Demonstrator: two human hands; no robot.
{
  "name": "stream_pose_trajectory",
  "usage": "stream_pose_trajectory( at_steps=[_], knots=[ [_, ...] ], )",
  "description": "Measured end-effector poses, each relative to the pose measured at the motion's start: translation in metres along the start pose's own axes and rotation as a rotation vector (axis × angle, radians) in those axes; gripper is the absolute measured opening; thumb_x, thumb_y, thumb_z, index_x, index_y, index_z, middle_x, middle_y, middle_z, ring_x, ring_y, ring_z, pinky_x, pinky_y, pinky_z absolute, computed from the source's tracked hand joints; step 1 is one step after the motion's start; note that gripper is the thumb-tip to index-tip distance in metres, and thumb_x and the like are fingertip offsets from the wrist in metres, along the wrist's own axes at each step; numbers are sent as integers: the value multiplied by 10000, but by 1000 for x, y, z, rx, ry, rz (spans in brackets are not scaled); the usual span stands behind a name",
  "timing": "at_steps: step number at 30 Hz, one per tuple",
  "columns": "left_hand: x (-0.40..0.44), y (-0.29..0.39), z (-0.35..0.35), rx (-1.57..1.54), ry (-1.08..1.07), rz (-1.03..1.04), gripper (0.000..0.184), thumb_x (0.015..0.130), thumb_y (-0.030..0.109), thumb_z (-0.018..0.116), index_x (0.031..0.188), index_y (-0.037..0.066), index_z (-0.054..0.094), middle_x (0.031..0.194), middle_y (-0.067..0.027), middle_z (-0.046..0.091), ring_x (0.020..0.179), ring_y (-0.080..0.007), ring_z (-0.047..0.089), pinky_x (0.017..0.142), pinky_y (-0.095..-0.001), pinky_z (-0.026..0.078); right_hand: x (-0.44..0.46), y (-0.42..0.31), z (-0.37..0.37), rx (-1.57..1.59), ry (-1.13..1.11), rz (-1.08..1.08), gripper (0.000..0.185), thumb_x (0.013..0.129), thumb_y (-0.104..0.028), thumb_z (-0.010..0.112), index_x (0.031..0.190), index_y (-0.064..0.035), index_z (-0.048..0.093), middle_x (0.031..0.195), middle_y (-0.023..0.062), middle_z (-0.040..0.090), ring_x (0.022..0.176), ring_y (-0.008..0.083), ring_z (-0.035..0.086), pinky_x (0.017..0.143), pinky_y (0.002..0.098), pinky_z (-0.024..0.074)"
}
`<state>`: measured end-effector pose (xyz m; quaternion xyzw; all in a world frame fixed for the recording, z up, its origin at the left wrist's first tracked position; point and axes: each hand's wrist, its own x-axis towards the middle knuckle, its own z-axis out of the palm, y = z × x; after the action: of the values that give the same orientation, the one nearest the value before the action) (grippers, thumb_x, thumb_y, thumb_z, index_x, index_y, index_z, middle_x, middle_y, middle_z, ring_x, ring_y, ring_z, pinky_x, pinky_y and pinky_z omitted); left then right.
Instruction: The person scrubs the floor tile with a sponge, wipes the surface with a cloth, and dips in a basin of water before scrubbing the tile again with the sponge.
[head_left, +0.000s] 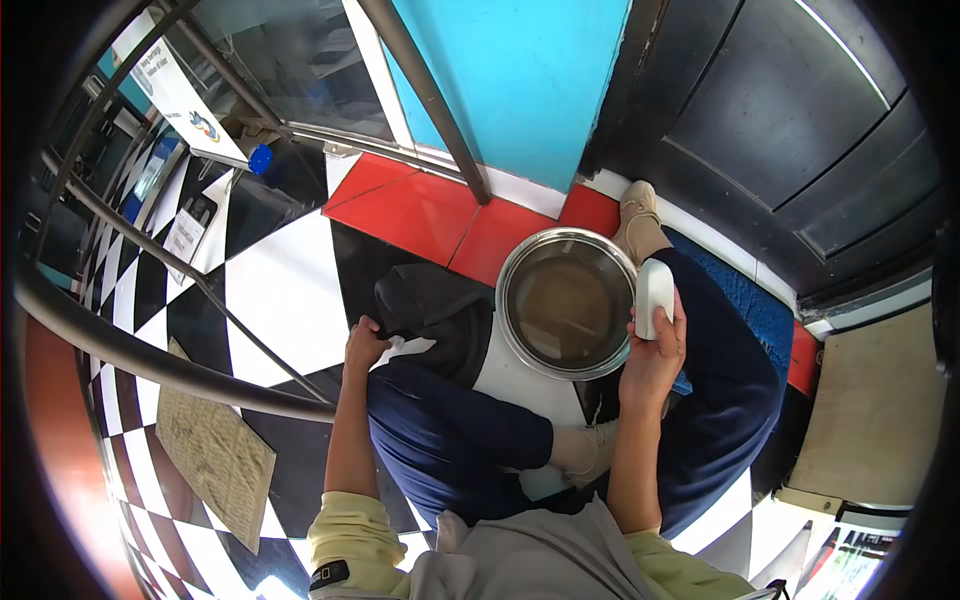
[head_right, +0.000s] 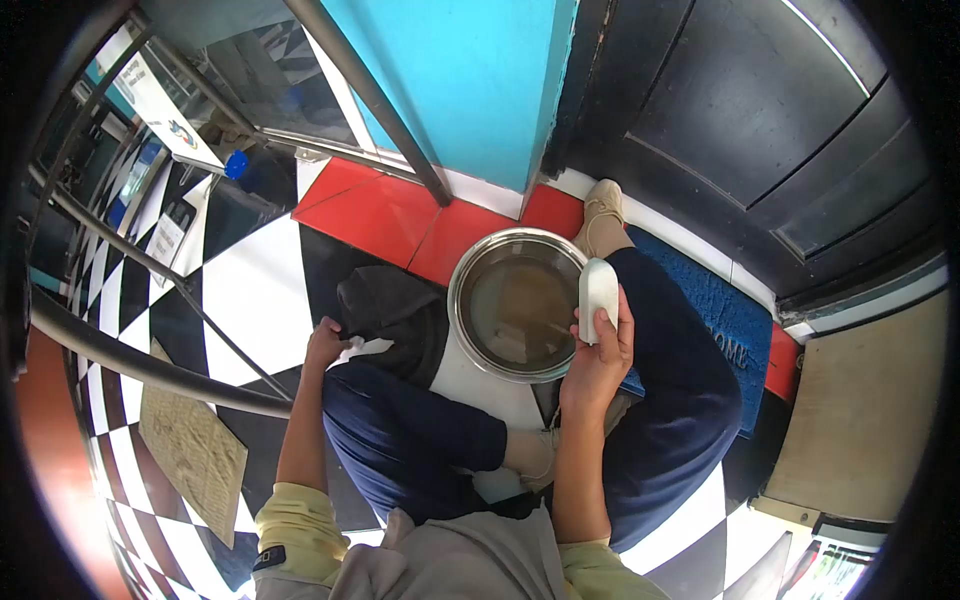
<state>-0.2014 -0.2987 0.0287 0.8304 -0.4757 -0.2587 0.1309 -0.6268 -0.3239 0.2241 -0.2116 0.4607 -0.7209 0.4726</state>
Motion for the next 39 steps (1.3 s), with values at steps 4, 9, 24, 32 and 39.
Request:
stream_pose_trajectory(
  at_steps=[4,9,24,32,39],
  knots=[
    [0,15,-5,-64,-127,45,450,617,147,828,970,58,563,853,-157,645,873,-349,651,774,-421,497,-1,-1,-3,8,15,-5,485,878,-167,647,1325,-32,515,1132,80,629,890,147,613,732,250,489],
    [5,22,-8,-27,-217,180,309,643,122,792,874,46,601,768,-136,674,816,-305,680,743,-396,504,-2,1,-3,25,17,-3,460,882,-148,645,1312,-35,530,1133,75,636,892,139,615,728,244,492],
    [9,30,1,-111,-285,33,323,671,201,796,805,25,562,667,-127,675,635,-225,702,601,-338,546,-2,10,-5,6,17,34,489,872,-158,656,1328,-41,524,1161,74,623,913,142,609,743,246,490],
    [0,49,-10,-88,232,59,210,672,208,738,761,32,664,740,-131,692,740,-284,692,713,-359,538,-3,10,-4,-50,17,42,544,858,-260,681,1338,-66,512,1158,58,611,941,142,601,786,253,462],
    [-77,223,18,-537,156,542,192,795,175,712,941,70,647,866,-103,619,751,-239,651,672,-370,517,-5,19,-5,-48,-7,57,536,871,-233,667,1348,-55,498,1150,67,610,943,147,600,780,256,463]
  ],
)
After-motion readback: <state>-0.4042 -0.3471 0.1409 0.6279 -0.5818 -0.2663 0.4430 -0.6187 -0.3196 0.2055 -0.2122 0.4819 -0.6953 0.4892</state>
